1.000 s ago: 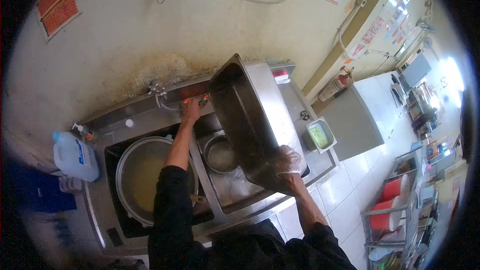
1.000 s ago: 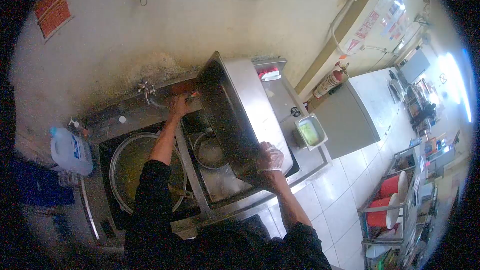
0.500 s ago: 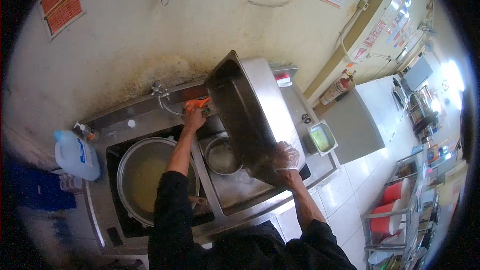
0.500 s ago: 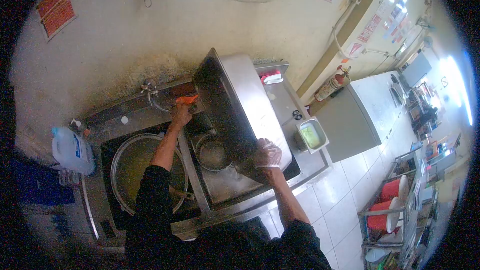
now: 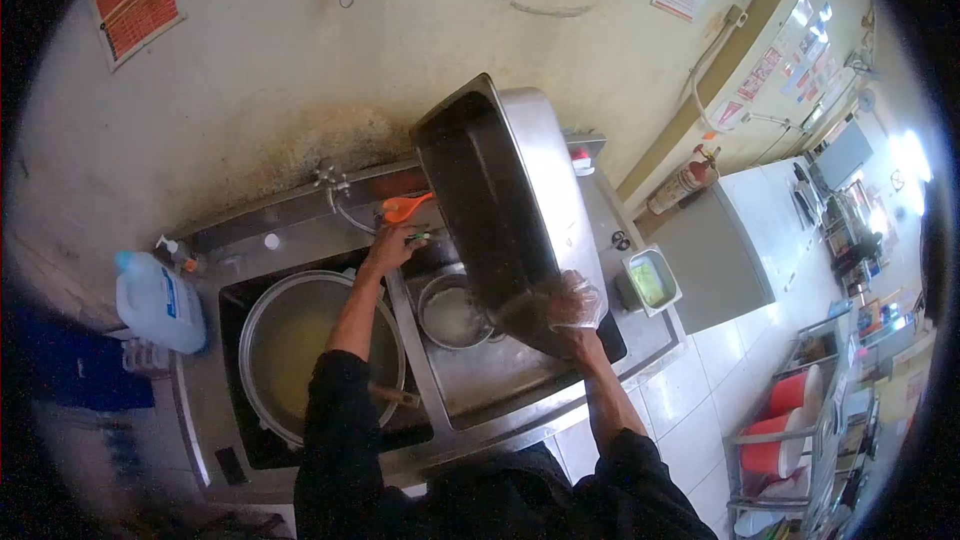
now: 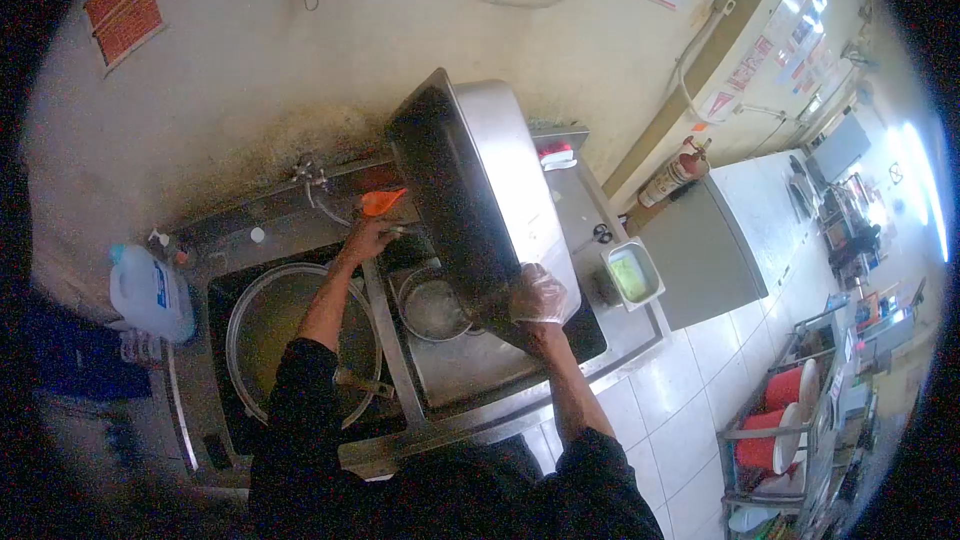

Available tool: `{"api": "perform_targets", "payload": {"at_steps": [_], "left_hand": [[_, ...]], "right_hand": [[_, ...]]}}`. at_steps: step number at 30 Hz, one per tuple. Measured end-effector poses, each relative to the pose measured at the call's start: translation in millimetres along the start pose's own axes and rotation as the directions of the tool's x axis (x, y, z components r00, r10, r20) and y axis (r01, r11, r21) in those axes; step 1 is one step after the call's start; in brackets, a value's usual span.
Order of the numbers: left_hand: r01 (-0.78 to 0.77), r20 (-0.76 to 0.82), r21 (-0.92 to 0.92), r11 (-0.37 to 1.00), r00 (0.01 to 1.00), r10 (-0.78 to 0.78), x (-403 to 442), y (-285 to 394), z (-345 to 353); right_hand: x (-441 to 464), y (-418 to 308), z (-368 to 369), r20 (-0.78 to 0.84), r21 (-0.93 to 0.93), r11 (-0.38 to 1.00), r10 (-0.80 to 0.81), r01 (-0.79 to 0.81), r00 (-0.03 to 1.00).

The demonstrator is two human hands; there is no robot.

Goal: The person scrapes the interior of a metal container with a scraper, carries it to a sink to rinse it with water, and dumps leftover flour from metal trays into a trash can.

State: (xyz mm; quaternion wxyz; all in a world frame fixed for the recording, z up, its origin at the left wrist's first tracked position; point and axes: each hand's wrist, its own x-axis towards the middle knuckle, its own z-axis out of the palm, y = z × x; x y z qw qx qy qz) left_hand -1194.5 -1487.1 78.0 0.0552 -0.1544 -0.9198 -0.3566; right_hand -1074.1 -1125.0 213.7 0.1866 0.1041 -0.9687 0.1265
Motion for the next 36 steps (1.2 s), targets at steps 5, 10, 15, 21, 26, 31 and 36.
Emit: {"api": "perform_targets", "payload": {"at_steps": [5,10,15,21,26,31,36], "left_hand": [[-0.025,0.004,0.015,1.0,1.0,0.025,-14.8,9.3,-8.9],[-0.072,0.001,0.09,0.993,0.997,0.072,-17.6,8.3,-7.2],[-0.082,-0.152,-0.114,0.99,0.986,0.064,-8.8,13.6,-7.0],[-0.029,-0.083,-0.181,0.983,0.996,0.014,-7.1,17.0,-20.8],[0.026,-0.01,-0.25,0.968,1.0,-0.03,-17.6,33.8,-41.9],[0.079,0.03,-0.264,0.961,0.997,-0.074,-15.2,36.6,-49.0],[0.12,0.086,-0.333,0.935,0.992,-0.096,-12.3,20.5,-43.0]], "right_hand": [[-8.1,24.2,38.3,-0.161,0.028,0.998,-0.056,0.061,0.985],[2.9,16.4,21.9,-0.341,0.089,0.988,-0.088,0.126,0.936],[7.4,17.9,17.6,-0.354,0.193,0.977,-0.015,0.089,0.935],[5.4,22.4,32.2,-0.461,0.185,0.982,0.059,0.031,0.885],[5.2,27.0,41.7,-0.529,0.033,0.999,0.006,0.013,0.848],[22.4,3.8,25.4,-0.639,0.188,0.982,0.131,-0.012,0.758],[39.9,0.7,39.2,-0.717,0.277,0.956,0.137,0.099,0.683]]}}
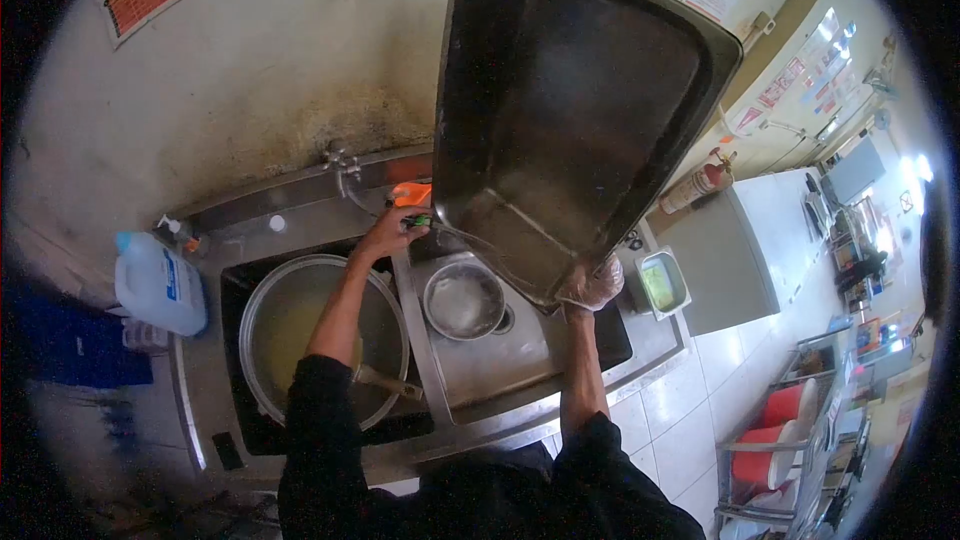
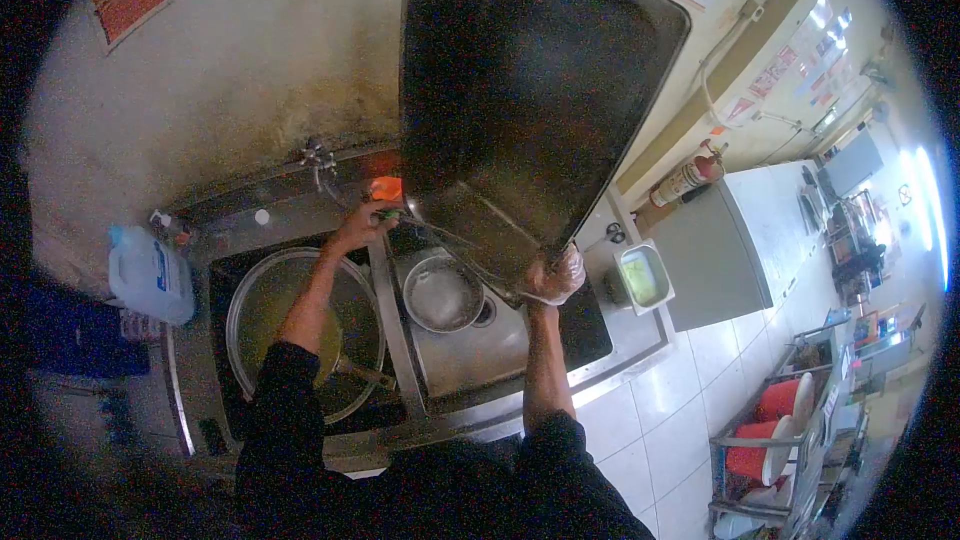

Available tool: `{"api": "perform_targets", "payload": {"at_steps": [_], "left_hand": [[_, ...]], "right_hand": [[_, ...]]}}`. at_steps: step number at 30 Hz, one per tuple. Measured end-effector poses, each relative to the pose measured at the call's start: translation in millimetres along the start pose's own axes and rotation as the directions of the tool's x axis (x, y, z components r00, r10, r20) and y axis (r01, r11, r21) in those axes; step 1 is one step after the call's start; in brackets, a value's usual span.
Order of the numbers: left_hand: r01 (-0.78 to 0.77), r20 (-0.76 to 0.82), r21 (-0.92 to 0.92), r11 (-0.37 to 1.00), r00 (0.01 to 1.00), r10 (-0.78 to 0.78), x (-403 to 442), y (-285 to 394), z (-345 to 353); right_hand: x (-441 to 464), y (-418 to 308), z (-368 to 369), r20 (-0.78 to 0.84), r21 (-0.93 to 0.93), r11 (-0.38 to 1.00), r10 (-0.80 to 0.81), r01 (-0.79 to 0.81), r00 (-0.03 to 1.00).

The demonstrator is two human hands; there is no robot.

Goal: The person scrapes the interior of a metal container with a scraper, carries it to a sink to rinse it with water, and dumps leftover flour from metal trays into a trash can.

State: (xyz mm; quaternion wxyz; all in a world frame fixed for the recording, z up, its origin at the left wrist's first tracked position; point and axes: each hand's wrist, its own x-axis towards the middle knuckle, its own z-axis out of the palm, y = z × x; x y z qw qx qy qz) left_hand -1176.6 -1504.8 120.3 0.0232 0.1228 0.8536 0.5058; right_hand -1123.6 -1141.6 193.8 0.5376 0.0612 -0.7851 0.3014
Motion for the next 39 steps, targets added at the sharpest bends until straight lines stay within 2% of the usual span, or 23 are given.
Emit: {"api": "perform_targets", "payload": {"at_steps": [2,3,5,7,9,11,12,14,17,19,21,23,24,26,27,30,31,32,34,36,37,38,39], "left_hand": [[-0.052,-0.016,0.016,0.999,0.999,0.052,-1.9,4.5,-1.8],[-0.109,-0.026,0.028,0.994,0.994,0.11,-2.5,4.3,-0.7],[-0.077,-0.02,0.022,0.997,0.997,0.078,-3.5,3.5,2.1],[-0.046,-0.015,0.014,0.999,0.999,0.046,-3.1,-6.2,5.9],[-0.016,0.042,0.139,0.99,0.999,0.011,-1.7,-14.1,11.6],[-0.051,0.058,0.194,0.98,0.998,0.04,-3.2,-21.8,15.4],[-0.088,0.074,0.252,0.964,0.995,0.072,-3.2,-25.1,17.1],[-0.087,0.069,0.237,0.968,0.995,0.072,-1.7,-31.9,20.6],[-0.077,0.07,0.252,0.965,0.996,0.062,-4.4,-41.6,25.7],[-0.074,0.082,0.282,0.957,0.995,0.053,-9.1,-31.1,20.5],[0.01,0.1,0.229,0.973,0.994,-0.034,-14.7,-18.3,14.9],[-0.01,0.085,0.197,0.98,0.996,-0.007,-10.7,-26.5,16.8],[-0.023,0.068,0.164,0.986,0.998,0.012,-11.9,-25.9,16.8],[-0.033,0.039,0.145,0.989,0.999,0.027,-11.2,-25.1,17.8],[-0.046,0.005,0.128,0.991,0.999,0.046,-11.1,-22.5,18.2],[-0.014,0.042,0.179,0.984,0.999,0.007,-9.2,-14.5,17.1],[-0.016,0.046,0.183,0.983,0.999,0.008,-8.4,-16.1,18.8],[-0.024,0.04,0.265,0.964,0.999,0.014,-7.8,-21.9,23.4],[-0.037,0.044,0.349,0.936,0.999,0.023,-6.5,-28.4,31.2],[-0.043,-0.041,0.396,0.917,0.997,0.065,-5.9,-37.1,40.6],[-0.049,-0.033,0.397,0.916,0.997,0.067,-4.7,-42.8,44.7],[-0.084,-0.088,0.426,0.901,0.987,0.134,-3.3,-48.6,48.6],[-0.115,-0.142,0.455,0.883,0.969,0.2,-2.4,-47.4,51.1]], "right_hand": [[-11.8,11.8,13.4,0.004,0.228,0.969,0.099,-0.098,0.995],[-12.0,7.8,17.4,0.008,0.233,0.967,0.103,-0.102,0.995],[-11.3,2.6,22.9,-0.017,0.345,0.932,0.128,-0.114,0.992],[-4.8,-7.3,19.0,0.011,0.298,0.946,0.133,-0.13,0.991],[-4.7,-9.6,20.5,0.039,0.247,0.959,0.134,-0.14,0.99],[-7.0,-6.3,24.7,0.027,0.365,0.91,0.199,-0.195,0.98],[-4.4,-8.6,25.4,0.027,0.361,0.912,0.197,-0.193,0.98],[-1.6,-13.4,24.5,-0.007,0.477,0.858,0.218,-0.189,0.976],[-6.1,-1.1,15.9,0.082,0.353,0.908,0.21,-0.226,0.974],[-9.5,-0.7,13.8,0.083,0.32,0.916,0.227,-0.241,0.97],[-17.6,8.6,9.0,0.078,0.28,0.925,0.245,-0.257,0.966],[-35.1,32.4,7.5,0.076,0.042,0.995,0.084,-0.088,0.994],[-36.5,26.9,1.4,0.077,0.04,0.995,0.088,-0.091,0.993],[-39.8,15.8,-11.0,0.175,0.088,0.976,0.183,-0.2,0.967],[-45.2,17.1,-14.8,0.178,0.087,0.975,0.185,-0.203,0.966],[-72.3,33.4,-18.4,0.201,0.078,0.974,0.194,-0.213,0.96],[-88.3,47.1,-17.5,0.247,0.001,0.953,0.293,-0.302,0.924],[-97.7,54.4,-18.2,0.283,-0.08,0.919,0.392,-0.385,0.875],[-99.1,51.2,-22.7,0.296,-0.032,0.892,0.439,-0.451,0.848],[-103.6,53.2,-29.0,0.311,0.012,0.858,0.484,-0.513,0.818],[-106.3,57.6,-33.4,0.351,-0.051,0.841,0.52,-0.539,0.778],[-109.6,61.6,-38.1,0.388,-0.116,0.821,0.556,-0.559,0.735],[-109.8,59.2,-44.1,0.384,-0.12,0.82,0.559,-0.56,0.735]]}}
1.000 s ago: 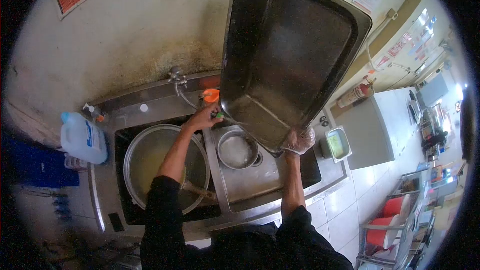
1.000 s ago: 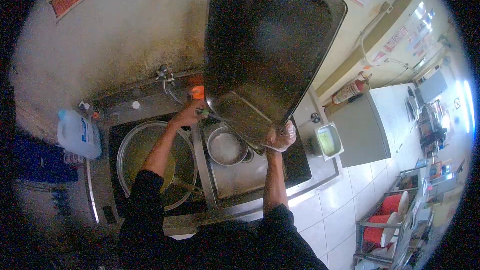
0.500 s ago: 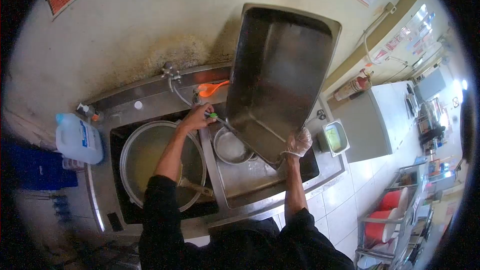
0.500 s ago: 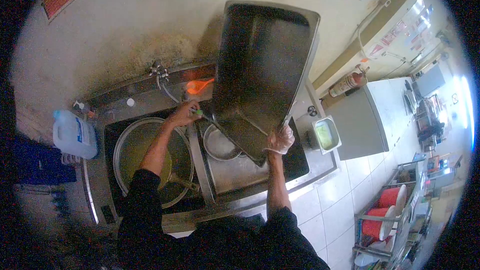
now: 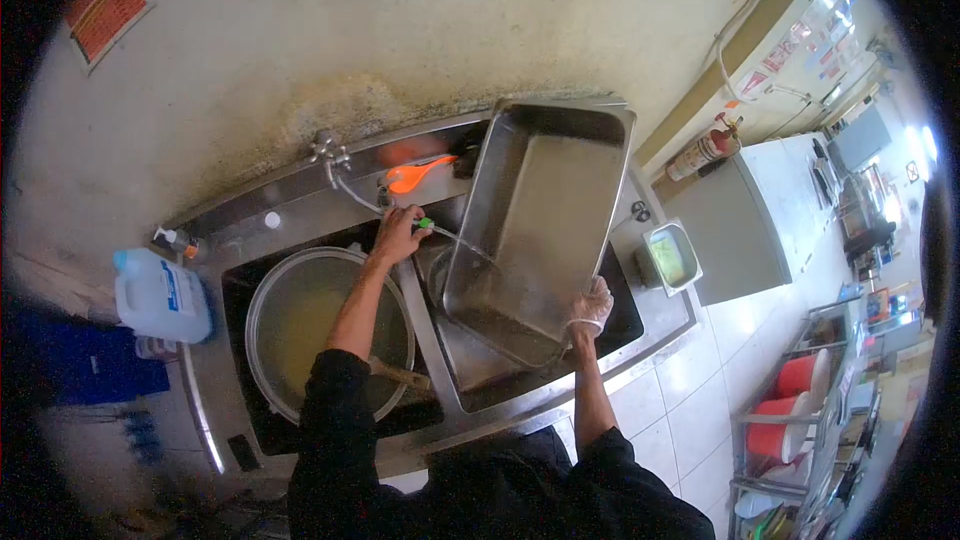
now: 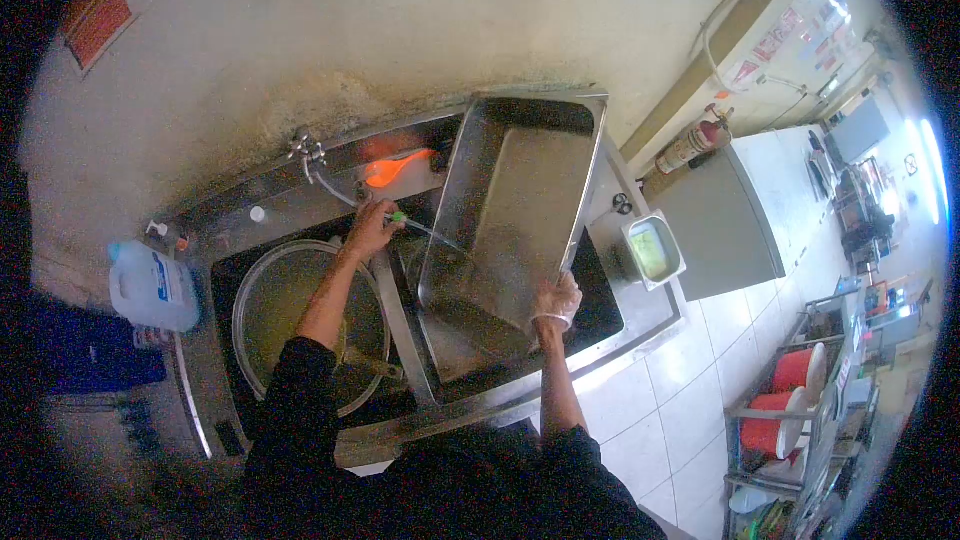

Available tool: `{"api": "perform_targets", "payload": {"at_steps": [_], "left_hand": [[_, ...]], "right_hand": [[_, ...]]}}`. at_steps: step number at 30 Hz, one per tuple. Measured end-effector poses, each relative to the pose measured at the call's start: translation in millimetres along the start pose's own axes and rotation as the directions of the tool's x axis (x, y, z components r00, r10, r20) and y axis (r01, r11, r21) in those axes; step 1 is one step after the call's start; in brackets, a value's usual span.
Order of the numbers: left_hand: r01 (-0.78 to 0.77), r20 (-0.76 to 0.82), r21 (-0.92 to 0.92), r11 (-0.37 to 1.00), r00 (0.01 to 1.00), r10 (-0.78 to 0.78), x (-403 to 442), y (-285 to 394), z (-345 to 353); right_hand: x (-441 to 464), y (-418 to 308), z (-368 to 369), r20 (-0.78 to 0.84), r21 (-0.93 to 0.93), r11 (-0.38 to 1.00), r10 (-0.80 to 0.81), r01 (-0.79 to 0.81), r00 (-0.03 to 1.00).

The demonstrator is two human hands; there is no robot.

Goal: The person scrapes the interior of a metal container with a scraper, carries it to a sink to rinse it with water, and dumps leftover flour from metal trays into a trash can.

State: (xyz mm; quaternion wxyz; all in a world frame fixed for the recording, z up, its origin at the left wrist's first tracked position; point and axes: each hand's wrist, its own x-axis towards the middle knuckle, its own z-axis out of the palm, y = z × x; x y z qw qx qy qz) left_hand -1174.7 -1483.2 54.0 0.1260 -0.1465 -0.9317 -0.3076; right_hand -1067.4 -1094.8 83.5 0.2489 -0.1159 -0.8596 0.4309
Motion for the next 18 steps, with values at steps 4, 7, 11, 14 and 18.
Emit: {"api": "perform_targets", "payload": {"at_steps": [4,7,11,14,18], "left_hand": [[0.06,-0.038,0.069,0.996,0.998,-0.058,2.8,7.2,9.2],[0.118,0.035,0.134,0.984,0.992,-0.124,8.2,6.4,14.9],[0.119,-0.024,0.185,0.976,0.993,-0.117,9.1,9.9,18.1],[0.084,-0.088,0.222,0.971,0.994,-0.066,-3.5,18.3,18.1],[0.227,-0.161,-0.156,0.961,0.955,-0.251,-36.0,37.0,46.5]], "right_hand": [[-13.9,-6.9,-16.3,0.08,-0.011,0.997,0.072,-0.071,0.994],[-21.2,-18.6,-23.7,0.103,-0.052,0.996,0.077,-0.072,0.992],[-24.8,-33.9,-35.6,0.176,-0.104,0.992,0.087,-0.07,0.981],[-29.4,-34.4,-36.3,0.139,-0.054,0.998,0.027,-0.02,0.99],[-27.9,-33.6,-43.7,0.142,-0.086,0.995,-0.046,0.059,0.989]]}}
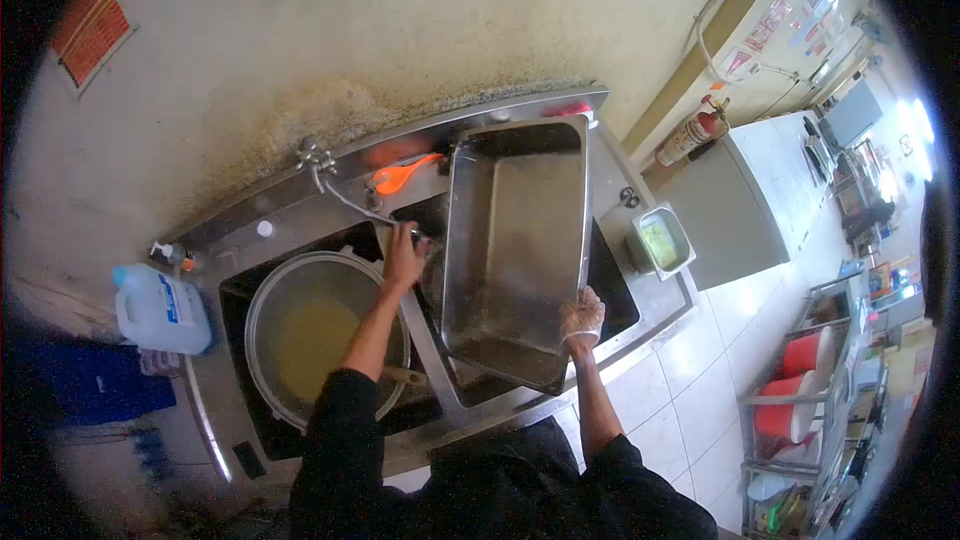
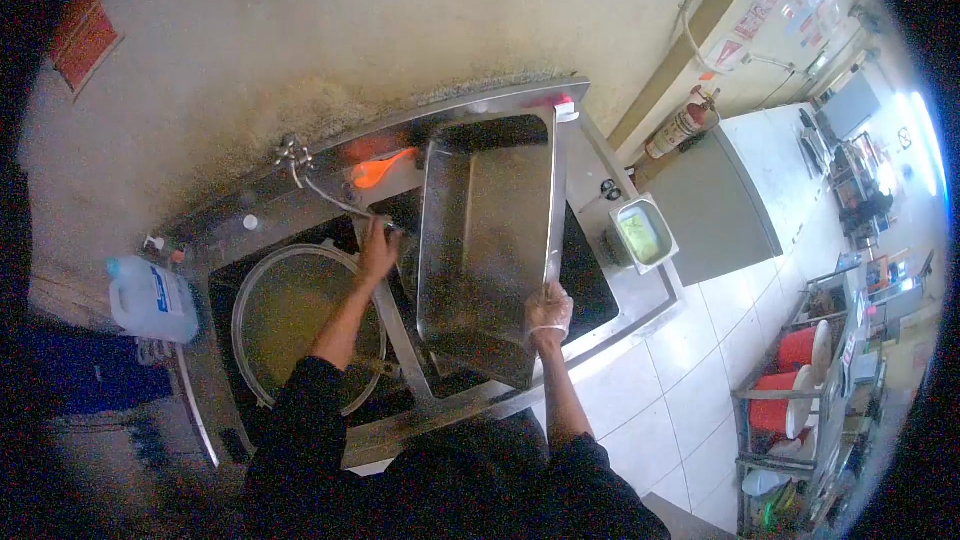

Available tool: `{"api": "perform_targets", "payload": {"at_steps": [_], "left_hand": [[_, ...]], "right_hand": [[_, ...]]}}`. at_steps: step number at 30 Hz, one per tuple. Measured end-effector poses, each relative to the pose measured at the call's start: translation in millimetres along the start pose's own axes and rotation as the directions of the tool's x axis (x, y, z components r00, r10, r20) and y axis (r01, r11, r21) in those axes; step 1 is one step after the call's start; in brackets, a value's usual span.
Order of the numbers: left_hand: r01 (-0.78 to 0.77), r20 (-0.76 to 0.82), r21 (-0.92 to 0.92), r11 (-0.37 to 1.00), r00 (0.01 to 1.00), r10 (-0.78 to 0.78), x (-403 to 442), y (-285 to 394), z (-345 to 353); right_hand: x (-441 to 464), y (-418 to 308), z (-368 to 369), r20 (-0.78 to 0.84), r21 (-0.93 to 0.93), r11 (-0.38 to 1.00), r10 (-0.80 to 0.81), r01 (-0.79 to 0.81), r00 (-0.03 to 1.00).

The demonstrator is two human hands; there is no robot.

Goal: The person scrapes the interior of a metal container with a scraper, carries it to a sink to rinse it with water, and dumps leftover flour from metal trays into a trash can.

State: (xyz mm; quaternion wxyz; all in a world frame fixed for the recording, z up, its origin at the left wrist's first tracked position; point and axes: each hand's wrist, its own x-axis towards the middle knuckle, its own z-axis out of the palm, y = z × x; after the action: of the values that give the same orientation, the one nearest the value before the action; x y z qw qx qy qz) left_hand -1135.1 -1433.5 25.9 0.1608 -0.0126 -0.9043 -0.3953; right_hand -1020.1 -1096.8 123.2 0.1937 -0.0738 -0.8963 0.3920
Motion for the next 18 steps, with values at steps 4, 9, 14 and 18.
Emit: {"api": "perform_targets", "payload": {"at_steps": [4,9,14,18], "left_hand": [[0.327,0.18,-0.22,0.919,0.94,-0.291,-46.0,8.9,54.2],[0.467,0.117,-0.382,0.797,0.88,-0.46,-29.5,58.1,67.0],[0.127,-0.343,-0.66,0.741,0.826,-0.447,29.2,111.4,40.7],[-0.088,-0.432,-0.651,0.754,0.86,-0.272,50.9,162.6,-2.9]], "right_hand": [[-5.3,18.4,0.3,0.06,0.068,0.997,0.031,-0.035,0.998],[-21.4,10.6,-22.5,0.014,-0.15,0.985,-0.078,0.08,0.997],[-23.7,27.9,-53.0,-0.031,-0.09,0.968,-0.236,0.232,0.971],[1.3,34.6,-69.7,-0.105,0.255,0.967,0.009,0.018,0.994]]}}
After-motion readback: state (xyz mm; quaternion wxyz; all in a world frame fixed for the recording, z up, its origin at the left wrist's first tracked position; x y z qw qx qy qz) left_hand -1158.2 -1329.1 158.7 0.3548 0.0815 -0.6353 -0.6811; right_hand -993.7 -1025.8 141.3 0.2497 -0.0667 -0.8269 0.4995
